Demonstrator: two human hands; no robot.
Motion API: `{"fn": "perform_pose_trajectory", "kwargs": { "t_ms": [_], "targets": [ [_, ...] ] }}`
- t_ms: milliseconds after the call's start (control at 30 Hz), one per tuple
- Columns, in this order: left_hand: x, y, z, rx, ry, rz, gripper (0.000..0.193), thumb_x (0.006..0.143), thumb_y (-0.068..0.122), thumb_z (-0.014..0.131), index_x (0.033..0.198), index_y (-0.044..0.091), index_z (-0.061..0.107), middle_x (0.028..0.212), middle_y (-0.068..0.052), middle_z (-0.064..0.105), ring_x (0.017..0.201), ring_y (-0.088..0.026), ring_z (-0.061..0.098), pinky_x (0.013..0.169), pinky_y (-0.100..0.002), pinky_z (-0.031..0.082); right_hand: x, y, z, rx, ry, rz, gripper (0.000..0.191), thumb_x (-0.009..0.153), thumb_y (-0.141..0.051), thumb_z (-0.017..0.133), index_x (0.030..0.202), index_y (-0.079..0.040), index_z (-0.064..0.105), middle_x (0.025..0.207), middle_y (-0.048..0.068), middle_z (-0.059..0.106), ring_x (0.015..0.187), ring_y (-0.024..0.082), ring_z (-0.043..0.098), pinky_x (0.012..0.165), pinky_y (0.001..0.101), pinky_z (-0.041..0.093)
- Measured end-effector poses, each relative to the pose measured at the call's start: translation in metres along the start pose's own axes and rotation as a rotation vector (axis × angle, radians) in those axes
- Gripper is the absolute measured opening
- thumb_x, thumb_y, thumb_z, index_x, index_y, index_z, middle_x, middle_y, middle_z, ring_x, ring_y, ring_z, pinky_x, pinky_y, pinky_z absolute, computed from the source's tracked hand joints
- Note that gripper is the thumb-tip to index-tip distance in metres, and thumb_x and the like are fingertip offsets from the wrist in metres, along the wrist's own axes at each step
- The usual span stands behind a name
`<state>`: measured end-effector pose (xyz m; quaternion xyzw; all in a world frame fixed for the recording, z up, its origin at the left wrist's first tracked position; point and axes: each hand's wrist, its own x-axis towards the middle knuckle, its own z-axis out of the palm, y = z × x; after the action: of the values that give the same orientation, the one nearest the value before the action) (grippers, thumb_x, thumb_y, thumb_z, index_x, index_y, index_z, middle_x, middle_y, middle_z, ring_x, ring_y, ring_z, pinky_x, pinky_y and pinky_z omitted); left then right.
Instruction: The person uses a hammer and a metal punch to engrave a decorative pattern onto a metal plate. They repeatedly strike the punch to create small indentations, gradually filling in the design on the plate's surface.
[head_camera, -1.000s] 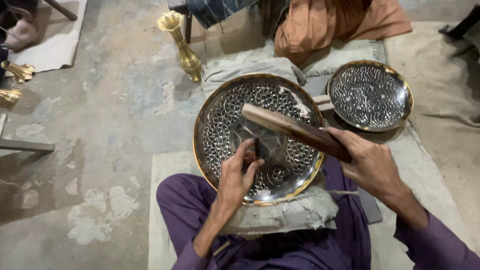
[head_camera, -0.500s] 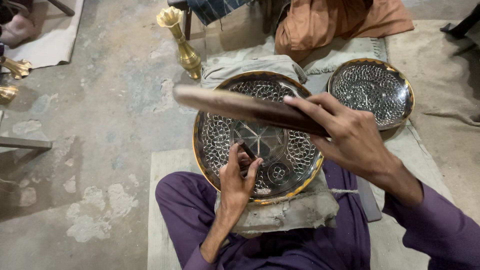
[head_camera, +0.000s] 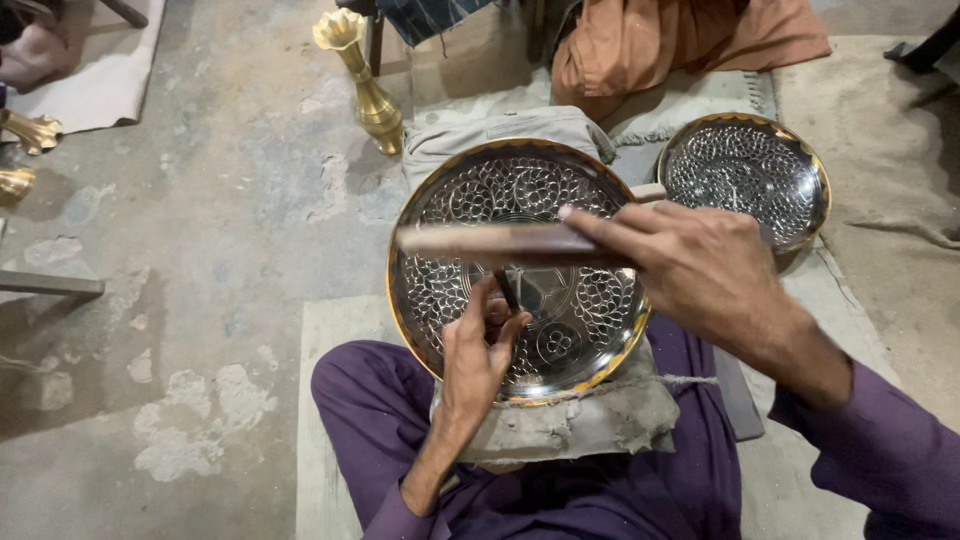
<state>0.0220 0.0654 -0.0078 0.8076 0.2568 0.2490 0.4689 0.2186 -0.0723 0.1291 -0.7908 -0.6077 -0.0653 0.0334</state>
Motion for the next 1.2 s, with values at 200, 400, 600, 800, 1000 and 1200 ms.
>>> {"fn": "perform_pose_trajectory", "kwargs": {
  "t_ms": [200, 400, 600, 800, 1000, 1200],
  "targets": [
    [0.004, 0.004, -0.005, -0.071, -0.017, 0.099, 0.051, 0.094, 0.006, 0.07, 0.142, 0.007, 0.052, 0.096, -0.012, 0.08, 0.087, -0.02, 0.081, 0.073, -0.033, 0.066, -0.012, 0.011, 0.016, 0.03, -0.186, 0.118, 0.063, 0.098, -0.026, 0.06, 0.157, -0.04, 0.041, 0.103, -0.005, 0.071, 0.069, 0.011, 0.067, 0.054, 0.0288, 0.059],
    [0.011, 0.004, -0.007, 0.008, -0.103, 0.123, 0.048, 0.094, 0.008, 0.071, 0.139, 0.006, 0.056, 0.095, -0.013, 0.081, 0.08, -0.019, 0.08, 0.066, -0.034, 0.063, -0.027, 0.015, 0.024, 0.416, 0.011, 0.219, 0.074, 0.088, -0.024, 0.069, 0.158, -0.029, 0.046, 0.112, 0.002, 0.071, 0.087, 0.018, 0.072, 0.07, 0.0356, 0.062],
    [0.017, 0.004, -0.014, 0.032, -0.204, 0.207, 0.048, 0.094, 0.008, 0.071, 0.14, 0.01, 0.056, 0.098, -0.012, 0.079, 0.079, -0.021, 0.079, 0.067, -0.034, 0.062, -0.049, 0.018, 0.036, 0.416, 0.164, 0.229, 0.07, 0.082, -0.011, 0.074, 0.148, -0.025, 0.054, 0.113, 0.007, 0.074, 0.086, 0.024, 0.074, 0.074, 0.0377, 0.061],
    [0.026, 0.015, -0.023, 0.06, -0.338, 0.307, 0.05, 0.092, 0.007, 0.074, 0.14, 0.011, 0.059, 0.093, -0.012, 0.077, 0.081, -0.025, 0.075, 0.072, -0.04, 0.057, -0.08, 0.017, 0.073, 0.407, 0.125, 0.4, 0.054, 0.088, -0.015, 0.071, 0.139, -0.024, 0.059, 0.096, 0.001, 0.077, 0.075, 0.02, 0.074, 0.063, 0.0373, 0.06],
    [0.038, 0.024, -0.026, 0.085, -0.511, 0.293, 0.054, 0.091, 0.009, 0.071, 0.143, 0.015, 0.057, 0.103, -0.009, 0.078, 0.082, -0.022, 0.078, 0.072, -0.037, 0.061, -0.111, 0.016, 0.106, 0.423, 0.165, 0.477, 0.054, 0.08, -0.013, 0.073, 0.133, -0.015, 0.062, 0.098, 0.009, 0.075, 0.073, 0.025, 0.072, 0.062, 0.0418, 0.058],
    [0.044, 0.028, -0.029, 0.158, -0.612, 0.385, 0.056, 0.09, 0.007, 0.071, 0.143, 0.017, 0.058, 0.109, -0.01, 0.077, 0.082, -0.026, 0.076, 0.073, -0.039, 0.06, -0.128, 0.012, 0.129, 0.533, 0.216, 0.473, 0.055, 0.077, -0.009, 0.073, 0.131, -0.012, 0.062, 0.096, 0.014, 0.074, 0.079, 0.024, 0.073, 0.068, 0.0404, 0.06]
  ]
}}
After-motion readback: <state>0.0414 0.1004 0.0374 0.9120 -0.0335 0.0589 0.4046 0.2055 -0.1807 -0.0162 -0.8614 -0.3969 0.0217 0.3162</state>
